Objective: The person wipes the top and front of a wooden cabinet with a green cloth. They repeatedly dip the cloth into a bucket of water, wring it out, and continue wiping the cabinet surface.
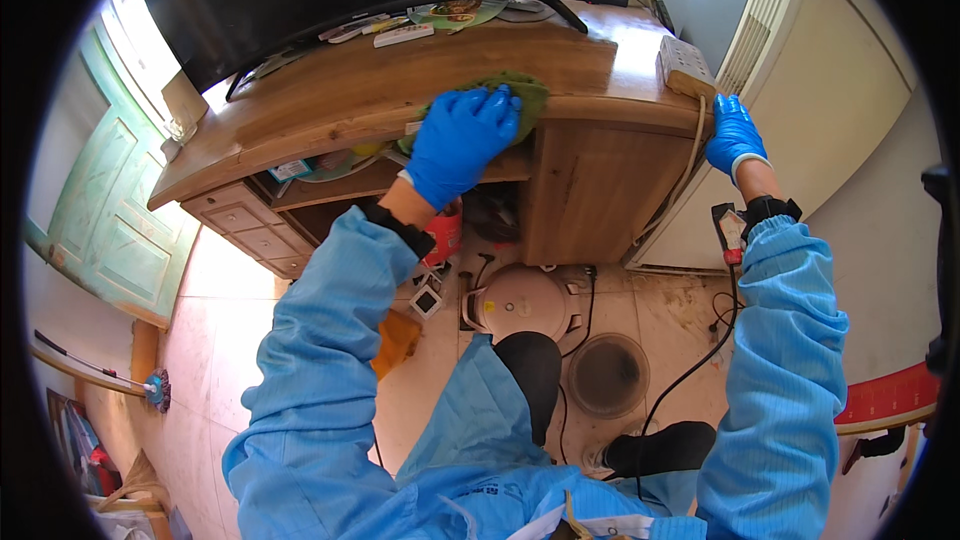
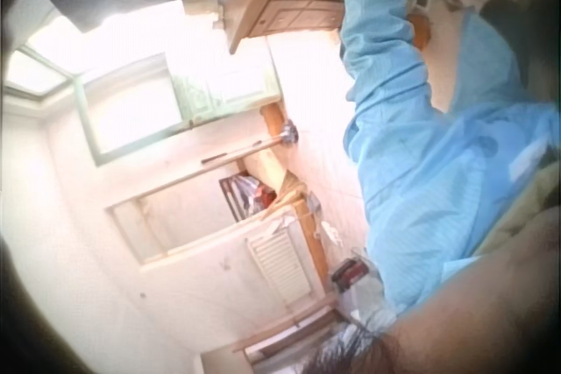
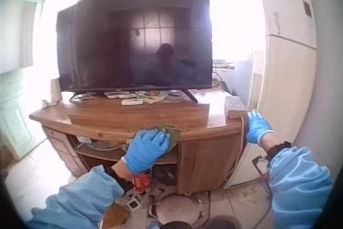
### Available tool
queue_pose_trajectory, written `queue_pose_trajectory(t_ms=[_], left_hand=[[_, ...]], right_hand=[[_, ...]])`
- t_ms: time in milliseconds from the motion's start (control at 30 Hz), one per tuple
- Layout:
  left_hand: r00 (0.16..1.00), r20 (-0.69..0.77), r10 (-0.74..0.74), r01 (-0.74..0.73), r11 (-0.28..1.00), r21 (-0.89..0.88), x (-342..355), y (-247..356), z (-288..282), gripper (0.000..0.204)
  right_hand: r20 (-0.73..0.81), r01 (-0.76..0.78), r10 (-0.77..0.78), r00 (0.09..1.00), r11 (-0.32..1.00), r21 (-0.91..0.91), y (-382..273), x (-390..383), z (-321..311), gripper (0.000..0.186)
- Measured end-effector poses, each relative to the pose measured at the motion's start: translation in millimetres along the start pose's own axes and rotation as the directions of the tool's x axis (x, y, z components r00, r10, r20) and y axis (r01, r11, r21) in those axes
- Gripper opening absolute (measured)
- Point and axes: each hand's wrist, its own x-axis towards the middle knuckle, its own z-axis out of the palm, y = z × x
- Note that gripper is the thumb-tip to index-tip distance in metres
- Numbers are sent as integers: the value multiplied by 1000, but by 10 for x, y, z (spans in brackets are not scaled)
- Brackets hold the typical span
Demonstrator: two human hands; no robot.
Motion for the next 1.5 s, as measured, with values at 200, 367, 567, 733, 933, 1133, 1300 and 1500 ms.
queue_pose_trajectory(t_ms=[200, 367, 567, 733, 933, 1133, 1300, 1500], left_hand=[[992, -96, -77, 75, 997, -23, 120, 193, 45, 42], [996, -78, -40, 32, 994, -100, 415, 437, 158, 46], [995, -90, -39, 29, 994, -108, 604, 634, 247, 47], [991, -127, 51, -69, 988, -136, 478, 466, 245, 43], [994, -99, 43, -53, 993, -105, 13, 37, 77, 40], [1000, -7, -7, 7, 998, -69, -449, -415, -177, 38], [923, -48, -382, 371, 916, -150, -1060, -880, -467, 45], [668, 13, -744, 733, 654, -187, -1686, -1805, -683, 43]], right_hand=[[8, -9, 9, 1000, 1000, 1, -38, -15, -29, 76], [1, -29, 29, 1000, 1000, 0, -54, -27, -31, 76], [-6, -32, 32, 999, 1000, 1, -46, -11, -13, 80], [0, 15, -15, 1000, 1000, 3, 10, 1, 25, 86], [-16, 29, -28, 999, 999, 14, 18, 12, 33, 92], [34, -7, 7, 999, 1000, 1, 27, 14, 8, 91], [27, -8, 8, 1000, 1000, -13, 14, 16, -2, 91], [26, 1, -1, 1000, 1000, 2, -12, 17, -34, 93]])
